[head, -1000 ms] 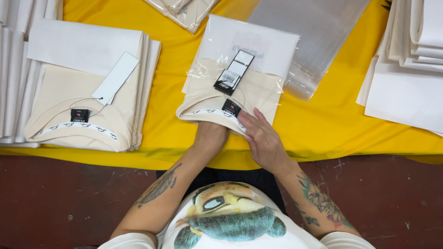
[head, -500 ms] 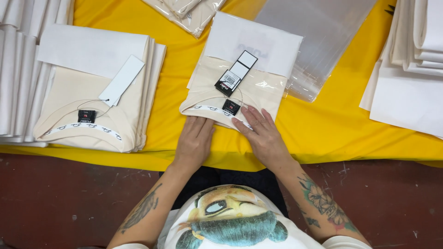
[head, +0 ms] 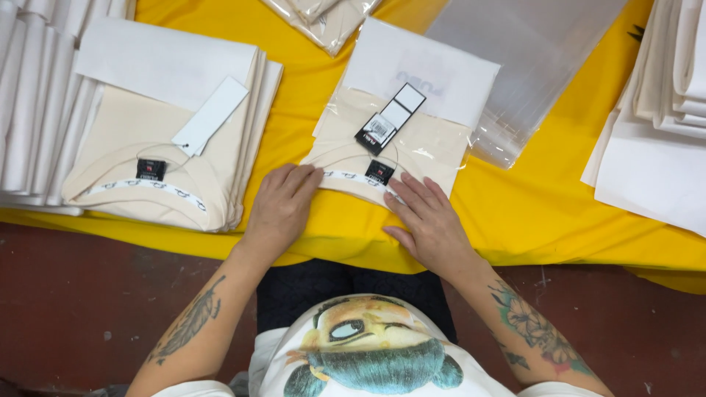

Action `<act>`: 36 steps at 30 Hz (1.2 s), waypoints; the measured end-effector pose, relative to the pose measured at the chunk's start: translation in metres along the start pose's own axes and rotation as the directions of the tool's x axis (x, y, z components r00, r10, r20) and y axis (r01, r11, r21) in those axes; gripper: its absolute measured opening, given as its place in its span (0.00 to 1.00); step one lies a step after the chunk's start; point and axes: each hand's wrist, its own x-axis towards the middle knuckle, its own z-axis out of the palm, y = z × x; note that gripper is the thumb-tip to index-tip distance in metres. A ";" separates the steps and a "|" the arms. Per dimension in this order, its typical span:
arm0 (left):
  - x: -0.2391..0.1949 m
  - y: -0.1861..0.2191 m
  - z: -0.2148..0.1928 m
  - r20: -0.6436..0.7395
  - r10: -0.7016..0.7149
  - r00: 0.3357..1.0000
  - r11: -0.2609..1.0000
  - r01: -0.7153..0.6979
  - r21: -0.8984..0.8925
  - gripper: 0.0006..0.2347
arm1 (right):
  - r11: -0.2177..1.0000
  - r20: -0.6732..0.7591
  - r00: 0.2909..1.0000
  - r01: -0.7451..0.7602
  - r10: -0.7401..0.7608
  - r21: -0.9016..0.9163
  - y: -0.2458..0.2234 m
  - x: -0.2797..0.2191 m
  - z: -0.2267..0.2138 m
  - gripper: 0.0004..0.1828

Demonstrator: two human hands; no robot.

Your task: Folding t-shirts and placing them into plastic bags for final packaging

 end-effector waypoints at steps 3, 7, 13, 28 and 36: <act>0.006 -0.003 -0.007 0.088 -0.043 0.995 0.991 0.054 -0.120 0.09 | 0.992 -0.033 0.999 -0.007 0.011 0.130 0.009 -0.001 -0.009 0.28; 0.028 0.028 -0.051 0.318 -0.555 0.768 0.442 0.597 -0.670 0.22 | 0.996 -0.049 0.997 -0.049 0.052 0.069 0.012 0.000 -0.014 0.36; 0.016 0.083 -0.072 0.752 -0.516 0.409 -0.611 0.440 -0.658 0.34 | 0.996 -0.062 0.998 -0.010 0.004 -0.092 0.000 0.003 0.003 0.28; 0.059 0.106 0.009 0.781 -0.279 0.559 -0.773 0.352 -0.528 0.24 | 0.992 -0.092 0.988 0.125 -0.126 -0.022 -0.008 0.044 -0.029 0.16; 0.071 0.100 -0.005 0.835 -0.297 0.463 -0.730 0.454 -0.511 0.25 | 0.940 0.112 0.936 -0.340 0.335 0.028 0.084 0.064 -0.055 0.38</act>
